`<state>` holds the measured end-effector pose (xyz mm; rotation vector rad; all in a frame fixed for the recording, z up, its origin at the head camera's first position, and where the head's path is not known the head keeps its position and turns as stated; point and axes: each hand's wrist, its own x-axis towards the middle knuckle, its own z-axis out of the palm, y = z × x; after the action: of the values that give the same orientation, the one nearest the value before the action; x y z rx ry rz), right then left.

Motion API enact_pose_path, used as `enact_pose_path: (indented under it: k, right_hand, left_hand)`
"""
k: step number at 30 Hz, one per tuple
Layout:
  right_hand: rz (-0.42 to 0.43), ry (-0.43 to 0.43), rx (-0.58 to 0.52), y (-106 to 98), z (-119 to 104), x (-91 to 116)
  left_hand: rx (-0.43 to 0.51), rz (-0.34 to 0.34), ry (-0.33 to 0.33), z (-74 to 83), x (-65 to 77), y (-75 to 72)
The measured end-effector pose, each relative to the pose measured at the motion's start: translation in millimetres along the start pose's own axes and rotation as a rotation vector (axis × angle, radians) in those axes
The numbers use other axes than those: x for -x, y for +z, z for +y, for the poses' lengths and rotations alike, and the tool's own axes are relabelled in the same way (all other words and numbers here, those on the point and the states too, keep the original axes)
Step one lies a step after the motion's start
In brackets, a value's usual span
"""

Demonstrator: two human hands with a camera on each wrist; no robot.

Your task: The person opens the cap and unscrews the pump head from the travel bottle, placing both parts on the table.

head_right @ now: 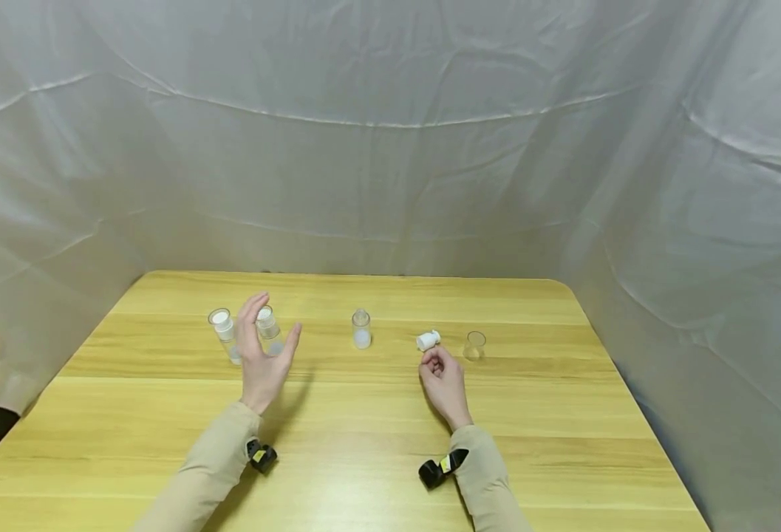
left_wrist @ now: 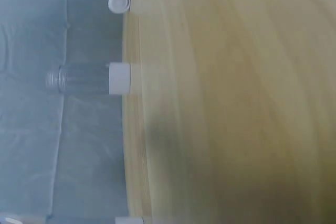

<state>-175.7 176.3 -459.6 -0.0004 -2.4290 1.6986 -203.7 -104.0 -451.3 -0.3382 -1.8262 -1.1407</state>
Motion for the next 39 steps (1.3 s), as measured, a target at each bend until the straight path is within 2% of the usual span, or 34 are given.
enact_pose_path:
  k: [5,11,14,18,21,30,39]
  right_hand:
    - [0.003,-0.001,-0.003,0.3,0.7,-0.7]
    - [0.011,-0.014,-0.014,0.4,2.0,-1.4]
    - [0.012,-0.016,-0.018,0.6,2.7,-1.5]
    - [0.005,-0.015,-0.021,0.7,3.0,-1.1]
    - [0.004,-0.014,-0.027,0.5,3.2,-0.8]
    - [-0.017,-0.004,-0.02,-0.7,4.1,-1.4]
    - [-0.018,-0.007,-0.004,-0.7,2.4,-0.1]
  left_hand:
    - [-0.024,-0.025,-0.142,-8.7,3.0,-7.9]
    - [0.013,-0.055,-0.286,-12.8,5.4,-11.2]
    - [0.034,-0.1,-0.392,-12.5,6.6,-13.4]
    - [0.049,-0.184,-0.565,-13.6,9.3,-17.0]
    - [0.04,-0.237,-0.649,-16.0,10.2,-18.8]
    - [0.025,-0.371,-0.796,-25.7,10.3,-21.5]
    - [0.025,-0.404,-0.843,-34.2,11.6,-23.0]
